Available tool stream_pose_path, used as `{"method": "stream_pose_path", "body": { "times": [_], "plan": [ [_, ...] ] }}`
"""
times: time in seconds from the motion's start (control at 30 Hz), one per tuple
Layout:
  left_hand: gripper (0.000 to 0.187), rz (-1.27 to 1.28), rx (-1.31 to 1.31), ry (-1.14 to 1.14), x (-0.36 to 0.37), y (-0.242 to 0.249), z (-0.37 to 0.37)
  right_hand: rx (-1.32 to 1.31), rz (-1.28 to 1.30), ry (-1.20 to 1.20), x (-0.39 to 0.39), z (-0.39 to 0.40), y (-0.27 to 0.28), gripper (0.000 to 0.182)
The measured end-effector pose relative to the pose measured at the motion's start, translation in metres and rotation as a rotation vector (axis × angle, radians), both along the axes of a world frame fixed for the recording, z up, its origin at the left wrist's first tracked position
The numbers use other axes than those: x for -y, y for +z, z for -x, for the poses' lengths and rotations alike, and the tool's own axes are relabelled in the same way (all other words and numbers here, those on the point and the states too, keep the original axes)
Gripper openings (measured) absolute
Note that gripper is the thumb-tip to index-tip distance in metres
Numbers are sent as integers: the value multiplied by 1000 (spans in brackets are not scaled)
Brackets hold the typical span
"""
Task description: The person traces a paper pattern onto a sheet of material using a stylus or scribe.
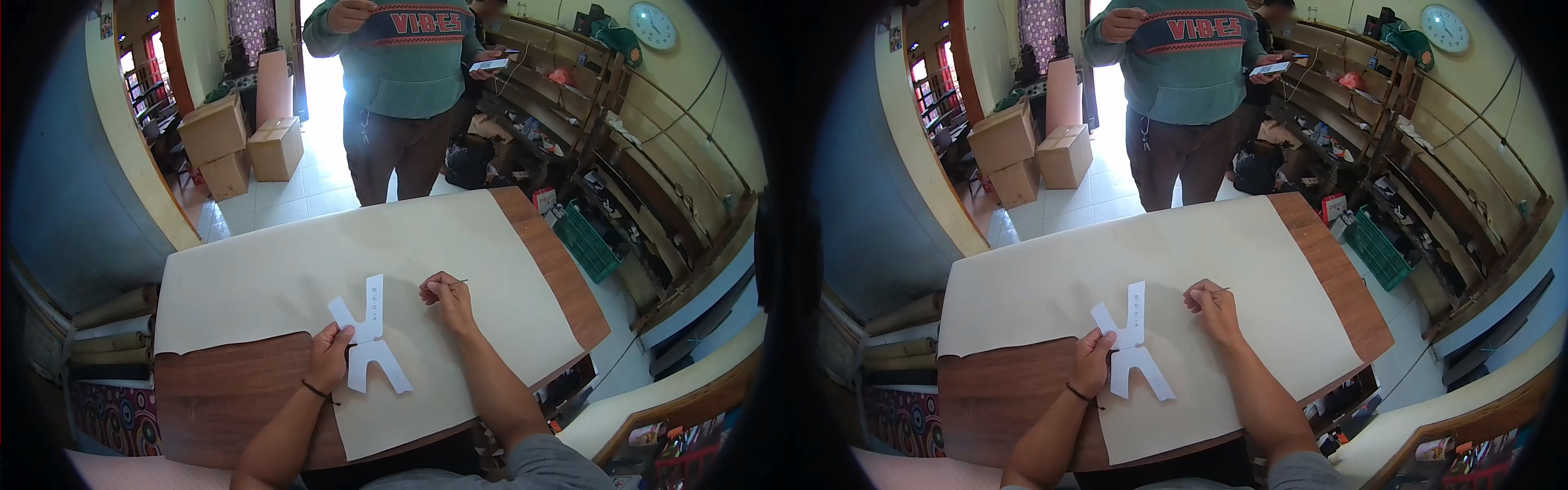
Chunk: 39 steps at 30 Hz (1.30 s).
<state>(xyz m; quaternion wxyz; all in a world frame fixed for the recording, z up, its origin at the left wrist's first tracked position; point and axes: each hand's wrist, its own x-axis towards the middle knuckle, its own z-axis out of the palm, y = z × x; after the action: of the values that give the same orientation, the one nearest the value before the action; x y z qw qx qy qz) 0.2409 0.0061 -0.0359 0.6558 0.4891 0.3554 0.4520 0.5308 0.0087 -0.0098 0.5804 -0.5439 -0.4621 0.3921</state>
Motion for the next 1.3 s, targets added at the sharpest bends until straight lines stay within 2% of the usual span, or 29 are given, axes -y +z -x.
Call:
{"method": "stream_pose_path", "body": {
  "times": [1.3],
  "plan": [
    [24,5,44,7,2,3,-1,-6,-31,-5,2,2,4,32]
  ]
}}
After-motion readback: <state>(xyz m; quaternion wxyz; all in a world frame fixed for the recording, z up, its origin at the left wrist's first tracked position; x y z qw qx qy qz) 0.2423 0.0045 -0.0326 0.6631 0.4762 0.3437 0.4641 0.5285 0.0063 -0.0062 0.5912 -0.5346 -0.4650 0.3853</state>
